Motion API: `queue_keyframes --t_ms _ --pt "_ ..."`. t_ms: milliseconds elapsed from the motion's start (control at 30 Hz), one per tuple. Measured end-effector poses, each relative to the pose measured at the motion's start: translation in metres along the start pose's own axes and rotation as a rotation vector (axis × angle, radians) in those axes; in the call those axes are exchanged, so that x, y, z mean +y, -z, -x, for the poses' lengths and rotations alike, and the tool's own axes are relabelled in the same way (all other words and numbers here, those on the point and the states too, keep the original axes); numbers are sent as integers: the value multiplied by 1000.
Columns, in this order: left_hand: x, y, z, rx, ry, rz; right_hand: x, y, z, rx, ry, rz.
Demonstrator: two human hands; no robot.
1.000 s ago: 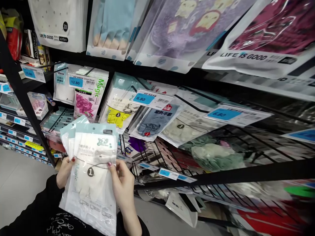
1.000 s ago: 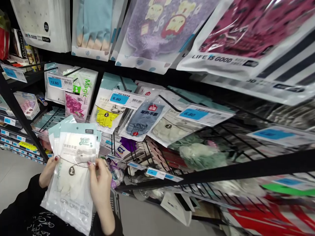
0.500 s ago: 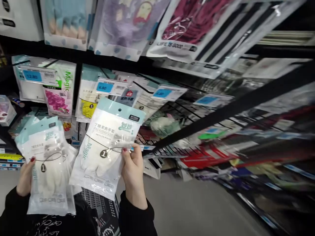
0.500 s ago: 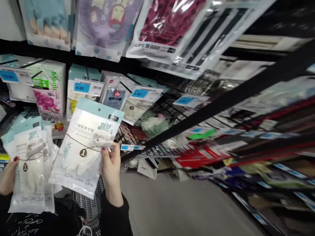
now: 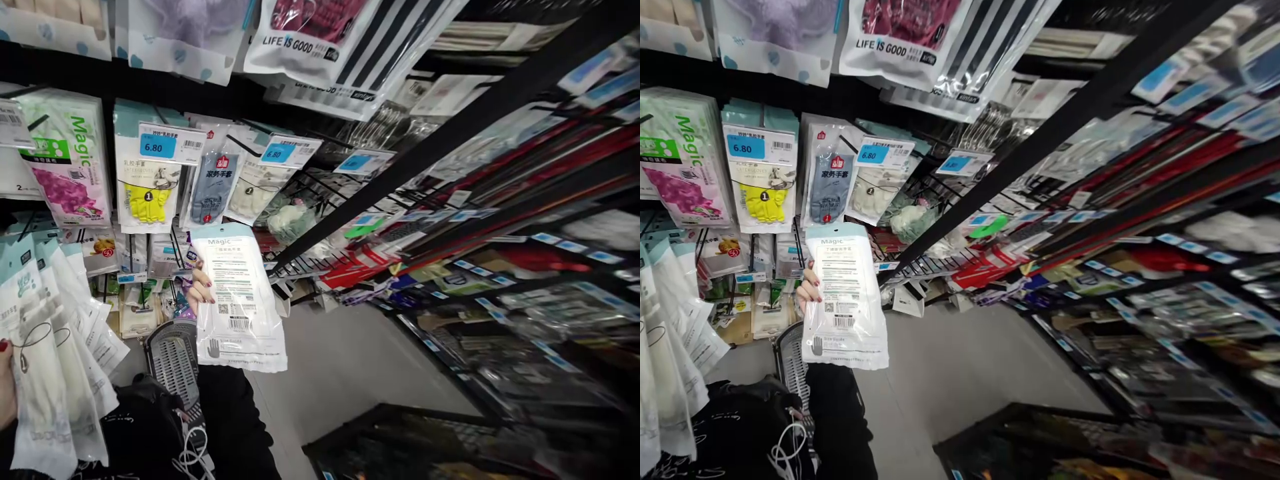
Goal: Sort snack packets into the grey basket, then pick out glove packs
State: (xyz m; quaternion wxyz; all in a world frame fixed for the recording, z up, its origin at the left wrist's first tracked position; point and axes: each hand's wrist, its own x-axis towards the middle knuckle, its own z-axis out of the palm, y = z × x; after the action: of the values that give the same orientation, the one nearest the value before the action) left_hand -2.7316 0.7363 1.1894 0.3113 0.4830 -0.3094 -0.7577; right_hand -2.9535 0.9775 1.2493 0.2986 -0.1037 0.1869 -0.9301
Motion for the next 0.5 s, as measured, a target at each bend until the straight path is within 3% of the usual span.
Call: queue_keyframes --t_ms 233,367,500 --pt "5 -10 12 -13 181 135 11 -10 -18 13 14 -62" --pt "10 -15 12 -4 160 158 9 -17 -14 -3 -21 -18" --pt "9 -21 8 92 155 129 18 -14 -9 -26 -130 176"
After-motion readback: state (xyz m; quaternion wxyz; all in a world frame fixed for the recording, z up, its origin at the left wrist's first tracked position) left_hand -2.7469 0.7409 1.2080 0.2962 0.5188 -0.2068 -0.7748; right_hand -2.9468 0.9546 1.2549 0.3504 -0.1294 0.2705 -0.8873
